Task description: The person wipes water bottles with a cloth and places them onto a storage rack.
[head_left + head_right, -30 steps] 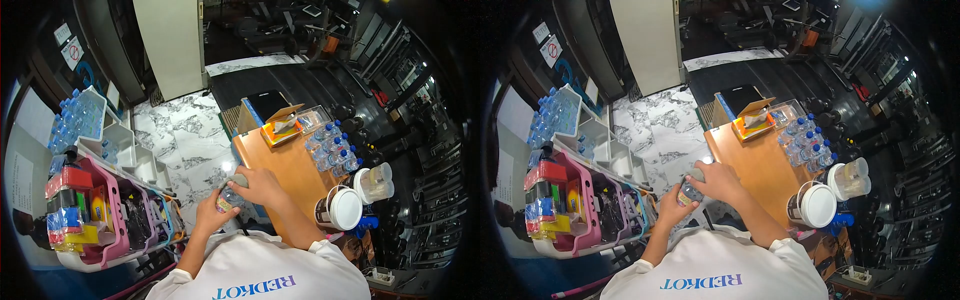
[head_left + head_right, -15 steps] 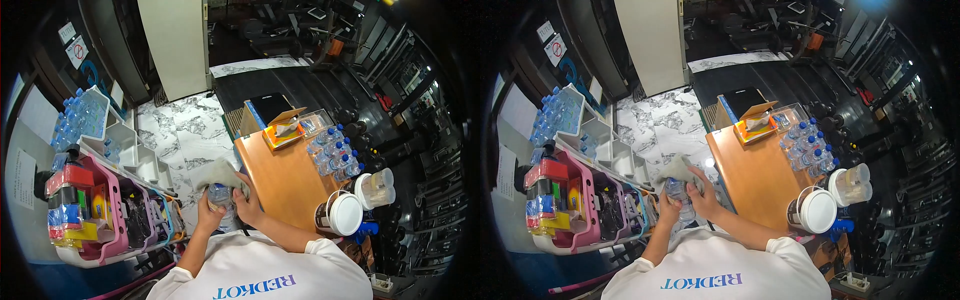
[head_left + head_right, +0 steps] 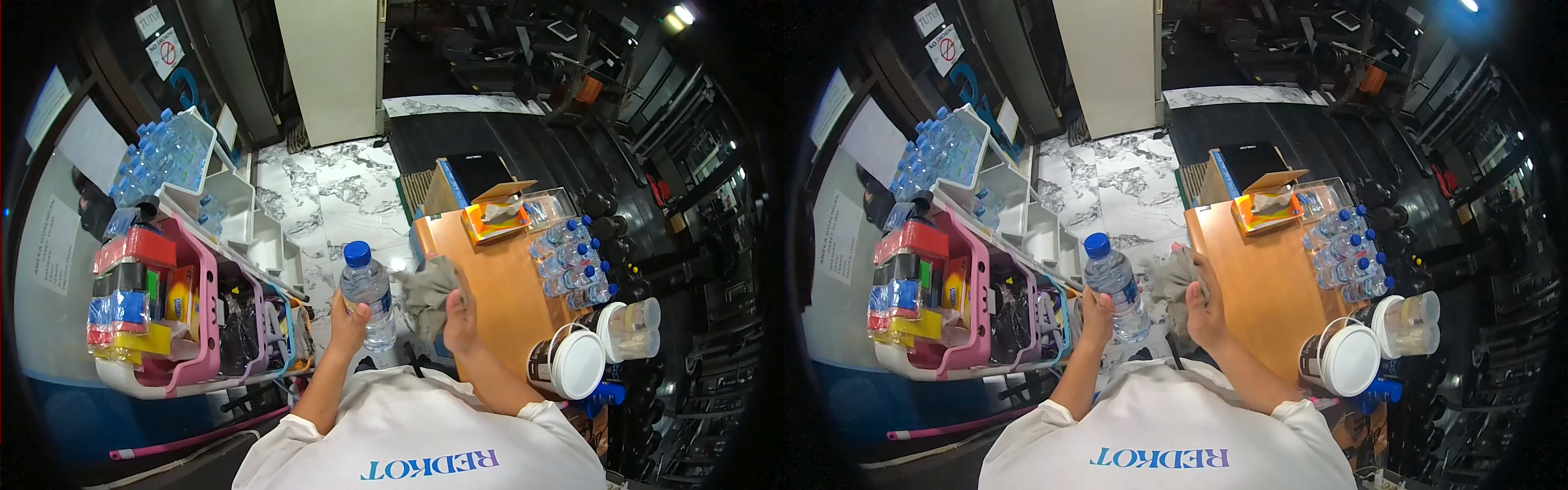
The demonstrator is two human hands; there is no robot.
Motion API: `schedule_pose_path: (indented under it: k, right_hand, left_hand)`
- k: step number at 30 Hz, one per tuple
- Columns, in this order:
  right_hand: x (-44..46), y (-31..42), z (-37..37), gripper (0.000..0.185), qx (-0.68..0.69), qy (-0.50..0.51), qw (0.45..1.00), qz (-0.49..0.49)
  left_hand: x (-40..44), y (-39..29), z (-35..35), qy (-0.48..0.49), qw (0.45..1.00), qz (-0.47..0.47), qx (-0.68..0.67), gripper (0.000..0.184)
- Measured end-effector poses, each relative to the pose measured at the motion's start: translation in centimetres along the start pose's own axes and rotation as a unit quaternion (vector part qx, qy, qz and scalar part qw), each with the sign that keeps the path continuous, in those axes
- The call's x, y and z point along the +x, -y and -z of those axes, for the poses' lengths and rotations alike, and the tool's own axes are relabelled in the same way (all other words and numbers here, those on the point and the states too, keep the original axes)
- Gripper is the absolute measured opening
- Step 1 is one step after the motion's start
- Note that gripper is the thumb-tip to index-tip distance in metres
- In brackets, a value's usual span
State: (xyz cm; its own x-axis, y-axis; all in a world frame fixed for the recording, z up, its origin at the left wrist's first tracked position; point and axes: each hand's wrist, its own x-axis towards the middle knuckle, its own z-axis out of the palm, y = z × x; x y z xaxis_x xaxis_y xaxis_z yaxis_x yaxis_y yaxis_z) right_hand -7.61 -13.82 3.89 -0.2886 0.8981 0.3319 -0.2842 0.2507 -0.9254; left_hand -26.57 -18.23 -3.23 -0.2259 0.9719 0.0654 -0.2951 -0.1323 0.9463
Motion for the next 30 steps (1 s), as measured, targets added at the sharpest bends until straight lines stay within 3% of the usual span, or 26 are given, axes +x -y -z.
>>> schedule_pose_path:
  k: [1, 3, 4, 5, 7, 9, 11, 13, 15, 16, 18, 20, 22, 24, 25, 27, 29, 30]
  right_hand:
    - [0.6, 0.5, -0.2, 0.056, 0.0, 0.001, 1.0, -0.001]
    - [1.4, 0.7, -1.0, 0.051, -0.076, 0.06, 0.986, 0.132]
    - [1.5, 0.5, -1.9, 0.04, -0.109, 0.067, 0.976, 0.179]
    - [1.1, 0.1, -2.5, 0.04, -0.109, 0.066, 0.976, 0.178]
    - [-0.4, -0.8, -3.2, 0.039, -0.308, 0.103, 0.926, 0.194]
    - [-1.8, -1.5, -3.2, 0.036, -0.285, 0.099, 0.936, 0.182]
    - [-3.7, -2.8, -2.2, 0.047, -0.354, 0.178, 0.903, 0.168]
    - [-4.8, -3.3, -1.4, 0.048, -0.33, 0.188, 0.913, 0.148]
    - [-5.3, -3.4, -0.2, 0.043, -0.275, 0.201, 0.94, 0.02]
    - [-5.5, -3.6, 0.2, 0.043, -0.273, 0.201, 0.94, 0.019]
    - [-5.7, -4.0, 0.7, 0.038, -0.206, 0.065, 0.972, -0.091]
    - [-4.4, -3.2, 0.4, 0.038, -0.15, 0.026, 0.986, -0.067]
    - [-2.4, -1.4, -0.2, 0.038, -0.094, -0.014, 0.994, -0.045]
    - [-0.3, 0.7, -1.3, 0.041, -0.096, 0.005, 0.992, 0.079]
    - [-0.3, 0.6, -1.7, 0.041, -0.097, 0.001, 0.992, 0.079]
    - [-0.3, 0.4, -2.1, 0.043, -0.242, 0.032, 0.956, 0.165]
    - [-2.0, -1.1, -1.5, 0.043, -0.29, 0.048, 0.942, 0.165]
    - [-3.2, -2.0, -1.3, 0.044, -0.255, 0.07, 0.96, 0.094]
  left_hand:
    - [0.0, -0.1, -0.4, 0.003, 1.0, 0.012, 0.001, 0.079]
    - [-0.6, -0.3, -1.6, -0.017, 0.999, 0.023, 0.026, 0.079]
    - [-0.8, -0.5, -2.3, -0.036, 0.997, 0.034, 0.052, 0.078]
    - [-0.7, -0.5, -3.0, -0.035, 0.997, 0.035, 0.052, 0.078]
    - [-0.2, -0.7, -3.7, -0.035, 0.998, -0.051, -0.022, 0.079]
    - [0.0, -0.8, -3.0, -0.025, 0.998, -0.048, -0.028, 0.081]
    - [0.0, -1.2, -2.2, -0.087, 0.989, 0.009, -0.121, 0.081]
    - [0.4, -2.5, -1.9, -0.092, 0.989, 0.005, -0.113, 0.082]
    - [0.7, -3.1, -1.2, -0.071, 0.994, 0.006, -0.084, 0.084]
    - [0.7, -3.1, -1.4, -0.062, 0.991, 0.009, -0.12, 0.087]
    - [0.5, -2.0, -1.7, -0.027, 0.992, 0.016, -0.119, 0.087]
    - [0.4, -2.1, -3.3, 0.023, 0.991, 0.014, -0.131, 0.088]
    - [-0.3, 2.0, -1.6, 0.047, 0.995, 0.039, -0.077, 0.087]
    - [-0.5, 1.5, -3.5, 0.046, 0.998, 0.032, -0.026, 0.086]
    - [-0.5, 1.8, -3.3, 0.049, 0.998, 0.034, -0.026, 0.086]
    - [-0.1, 2.4, -2.6, 0.107, 0.99, 0.071, -0.054, 0.086]
    - [0.5, -1.7, -4.0, 0.12, 0.985, 0.047, -0.112, 0.087]
    - [0.6, -2.8, -3.6, 0.087, 0.978, 0.082, -0.169, 0.087]
